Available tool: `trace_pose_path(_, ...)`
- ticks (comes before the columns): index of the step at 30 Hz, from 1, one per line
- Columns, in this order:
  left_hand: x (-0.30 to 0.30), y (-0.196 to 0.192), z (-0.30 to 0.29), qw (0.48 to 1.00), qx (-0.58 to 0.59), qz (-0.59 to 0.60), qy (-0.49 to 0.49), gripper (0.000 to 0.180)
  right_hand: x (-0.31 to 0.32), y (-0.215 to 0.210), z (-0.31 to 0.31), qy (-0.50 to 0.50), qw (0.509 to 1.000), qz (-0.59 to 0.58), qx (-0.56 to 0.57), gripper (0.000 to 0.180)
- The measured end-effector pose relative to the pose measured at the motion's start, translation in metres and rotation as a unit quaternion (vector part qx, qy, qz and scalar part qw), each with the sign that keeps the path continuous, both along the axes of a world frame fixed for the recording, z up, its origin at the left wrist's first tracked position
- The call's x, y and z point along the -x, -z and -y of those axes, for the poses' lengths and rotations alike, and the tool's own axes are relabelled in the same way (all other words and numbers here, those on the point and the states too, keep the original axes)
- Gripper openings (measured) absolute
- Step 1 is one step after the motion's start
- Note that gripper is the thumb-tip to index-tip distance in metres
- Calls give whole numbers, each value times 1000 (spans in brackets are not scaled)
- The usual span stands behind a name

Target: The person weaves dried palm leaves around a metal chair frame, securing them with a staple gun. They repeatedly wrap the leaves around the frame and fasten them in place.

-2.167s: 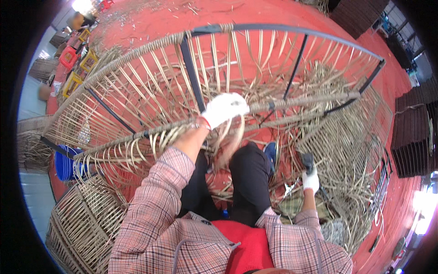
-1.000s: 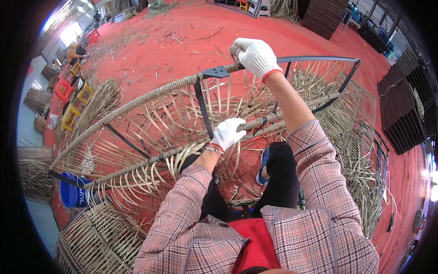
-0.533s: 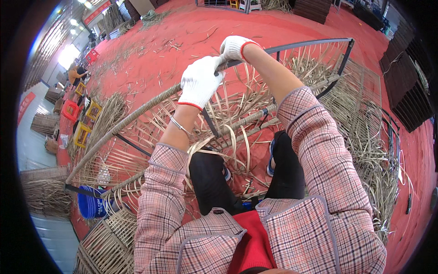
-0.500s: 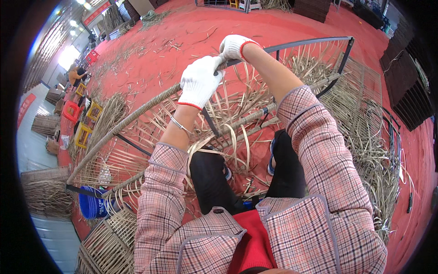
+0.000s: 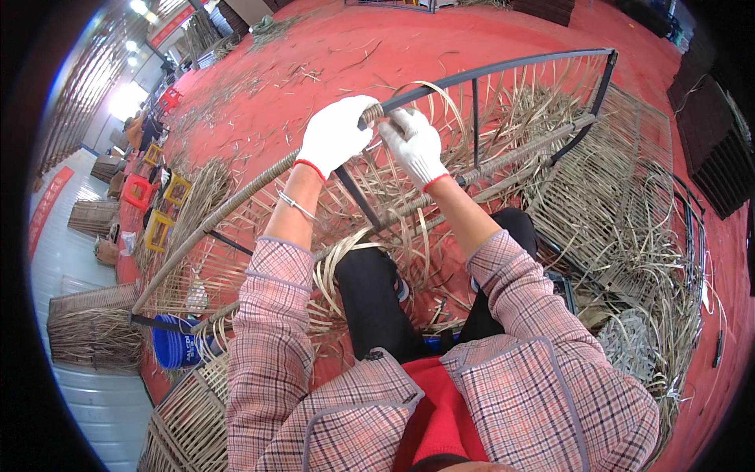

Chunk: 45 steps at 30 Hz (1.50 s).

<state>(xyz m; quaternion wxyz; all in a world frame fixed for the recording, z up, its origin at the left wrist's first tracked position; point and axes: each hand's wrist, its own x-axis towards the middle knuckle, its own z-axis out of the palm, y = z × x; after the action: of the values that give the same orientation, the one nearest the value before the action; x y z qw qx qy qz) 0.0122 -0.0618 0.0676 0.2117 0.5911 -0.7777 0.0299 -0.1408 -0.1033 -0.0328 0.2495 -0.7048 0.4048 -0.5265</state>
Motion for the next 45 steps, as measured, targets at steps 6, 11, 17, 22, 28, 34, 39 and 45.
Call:
trace_pose_path(6,6,-12,-10,997,-75,-8,3,45,49,-28,-21,-10,987,-102,121,19)
trace_pose_path(11,16,-14,-18,999,-42,-8,17,53,61,-80,-5,-128,983,-114,63,29)
trace_pose_path(17,11,-15,-12,993,-81,-58,-64,66,12,-123,41,-19,918,-378,120,31)
trace_pose_path(22,17,3,-6,986,28,-162,-40,51,-6,-131,76,-98,858,-505,-2,35)
trace_pose_path(28,34,22,-14,981,182,5,-69,30,6,-131,79,-156,921,-350,-68,54)
trace_pose_path(34,31,20,-9,982,170,18,-86,27,80,-77,13,-241,967,-41,-69,60)
trace_pose_path(39,20,20,1,982,166,23,-82,30,198,22,-62,-145,958,63,-237,49)
trace_pose_path(45,16,20,8,986,157,6,-52,25,436,64,-126,173,937,45,-300,20)
